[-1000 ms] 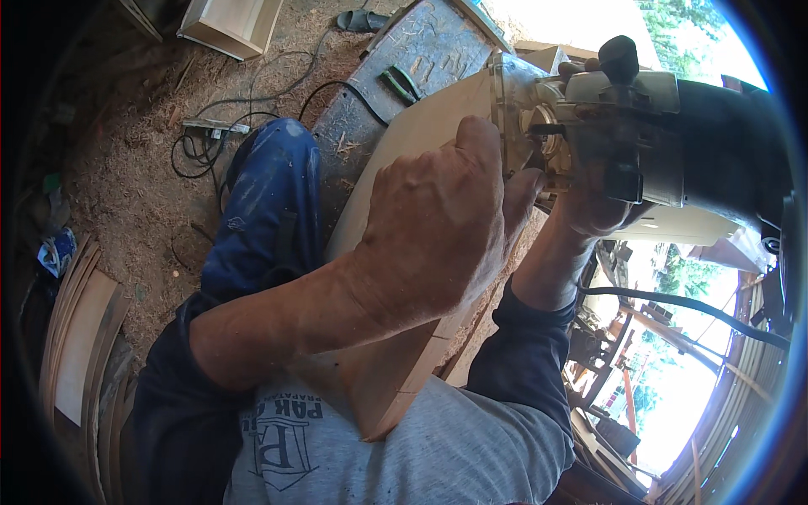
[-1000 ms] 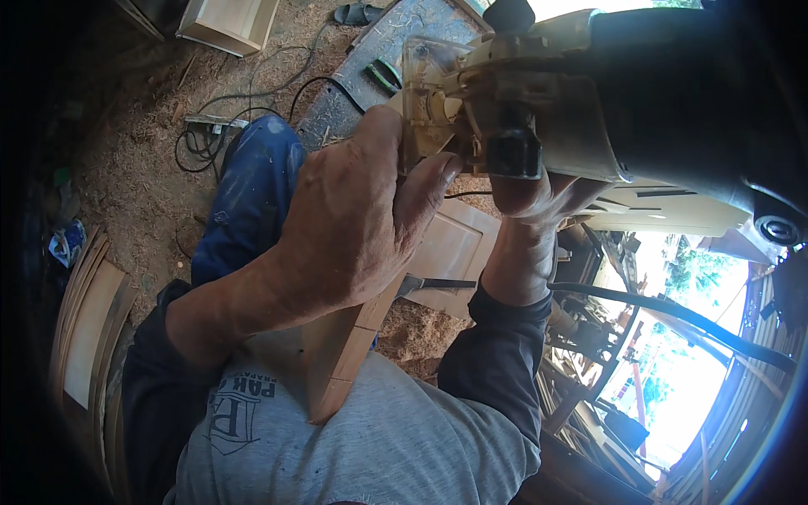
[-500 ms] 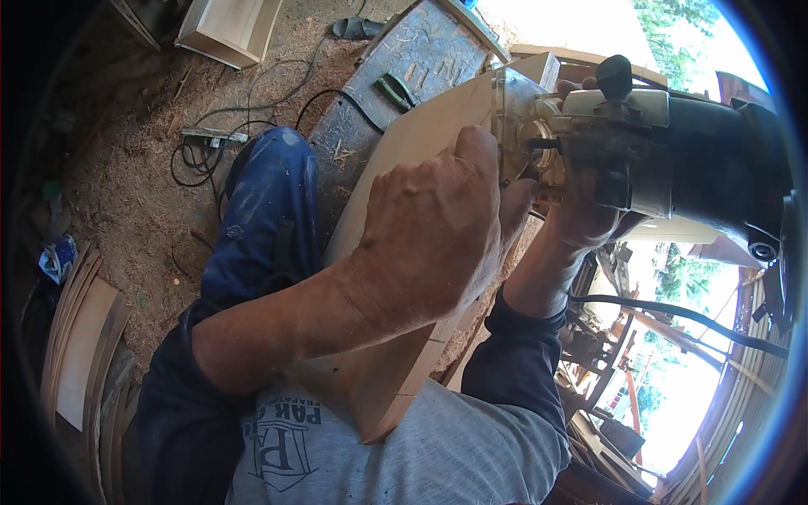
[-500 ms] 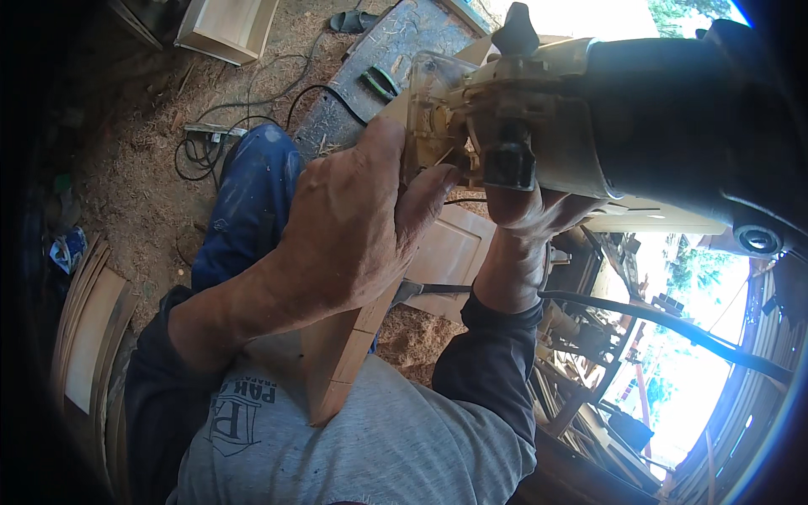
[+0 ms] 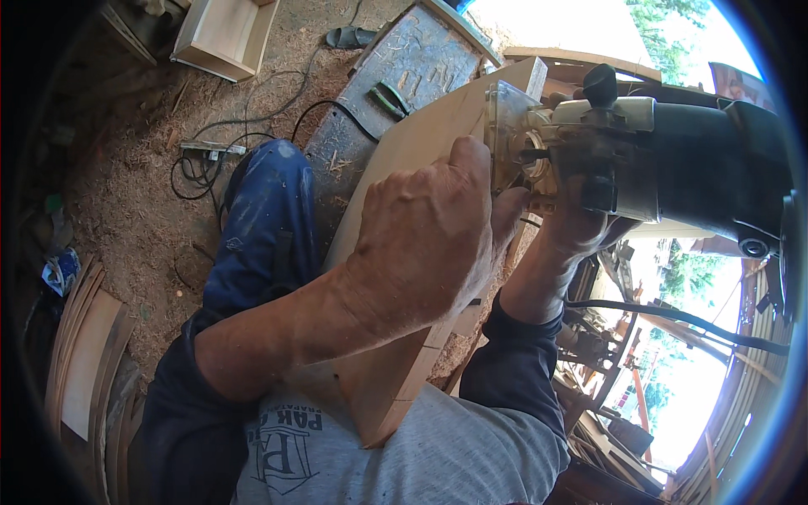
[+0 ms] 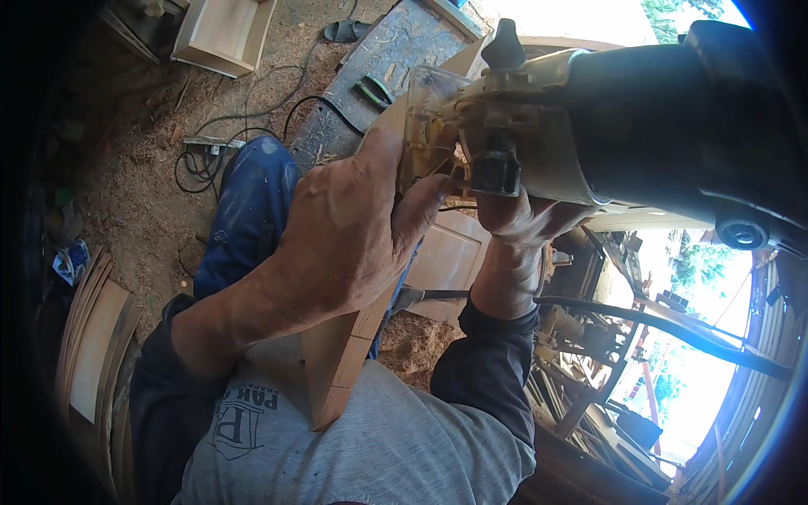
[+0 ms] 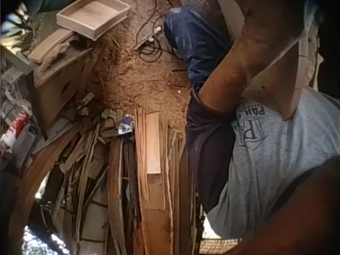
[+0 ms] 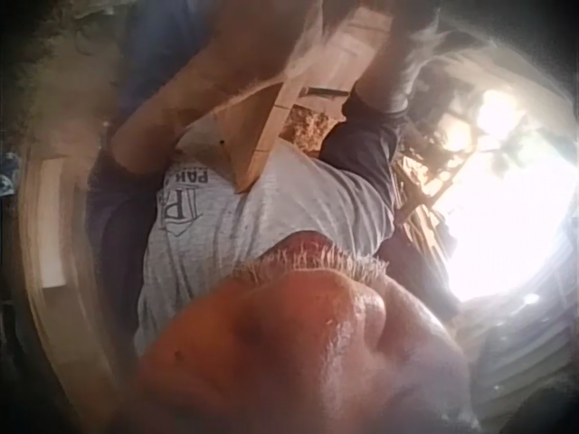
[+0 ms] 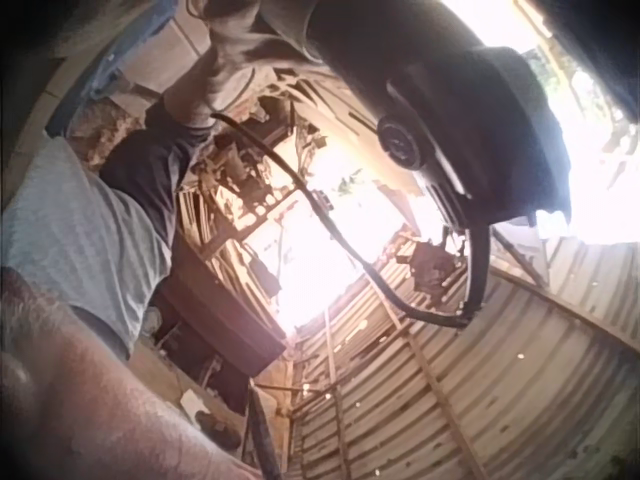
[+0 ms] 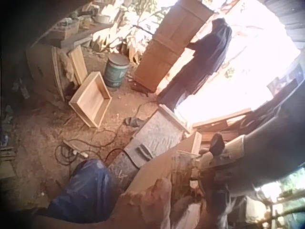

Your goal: The person uses a router to shape the edges of a wood panel and then uses a hand saw to trim another piece of wood while sitting in a workshop.

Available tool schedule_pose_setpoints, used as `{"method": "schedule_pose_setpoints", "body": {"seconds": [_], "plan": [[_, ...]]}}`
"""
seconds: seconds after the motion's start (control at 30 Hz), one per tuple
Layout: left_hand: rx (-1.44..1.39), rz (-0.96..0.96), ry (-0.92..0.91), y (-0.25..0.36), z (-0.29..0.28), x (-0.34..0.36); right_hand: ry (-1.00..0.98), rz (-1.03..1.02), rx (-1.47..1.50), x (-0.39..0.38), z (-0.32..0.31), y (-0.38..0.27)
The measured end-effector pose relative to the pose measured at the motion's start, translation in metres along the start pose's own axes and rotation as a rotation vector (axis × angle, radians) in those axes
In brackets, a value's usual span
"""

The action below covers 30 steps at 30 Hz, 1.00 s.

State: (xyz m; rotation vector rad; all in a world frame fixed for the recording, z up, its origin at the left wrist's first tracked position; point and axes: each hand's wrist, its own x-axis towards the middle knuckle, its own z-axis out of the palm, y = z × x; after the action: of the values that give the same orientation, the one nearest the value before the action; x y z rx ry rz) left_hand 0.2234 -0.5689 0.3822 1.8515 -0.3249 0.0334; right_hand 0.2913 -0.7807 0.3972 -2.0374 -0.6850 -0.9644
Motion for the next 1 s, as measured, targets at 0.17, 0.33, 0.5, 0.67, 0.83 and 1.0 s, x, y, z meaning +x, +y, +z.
{"method": "schedule_pose_setpoints", "body": {"seconds": [0.17,0.33,0.5,0.67,0.83,1.0], "plan": [[0.043,0.063,0.011,-0.002,0.0,0.002,0.038,0.09,0.116,0.003,0.0,-0.002],[0.097,-0.011,-0.139,0.003,-0.013,0.004,0.133,0.41,0.954,0.012,-0.023,-0.009],[0.019,-0.001,-0.094,0.005,-0.012,0.009,0.265,0.314,0.931,0.001,-0.064,-0.001],[0.147,0.14,-0.064,0.01,-0.014,0.014,0.431,0.22,0.126,-0.011,-0.083,-0.015],[0.094,0.039,-0.052,0.012,-0.012,0.023,0.441,0.218,0.001,-0.021,-0.087,-0.027],[0.166,0.092,-0.02,0.017,-0.006,0.026,0.42,0.301,0.24,-0.031,-0.086,-0.024]]}}
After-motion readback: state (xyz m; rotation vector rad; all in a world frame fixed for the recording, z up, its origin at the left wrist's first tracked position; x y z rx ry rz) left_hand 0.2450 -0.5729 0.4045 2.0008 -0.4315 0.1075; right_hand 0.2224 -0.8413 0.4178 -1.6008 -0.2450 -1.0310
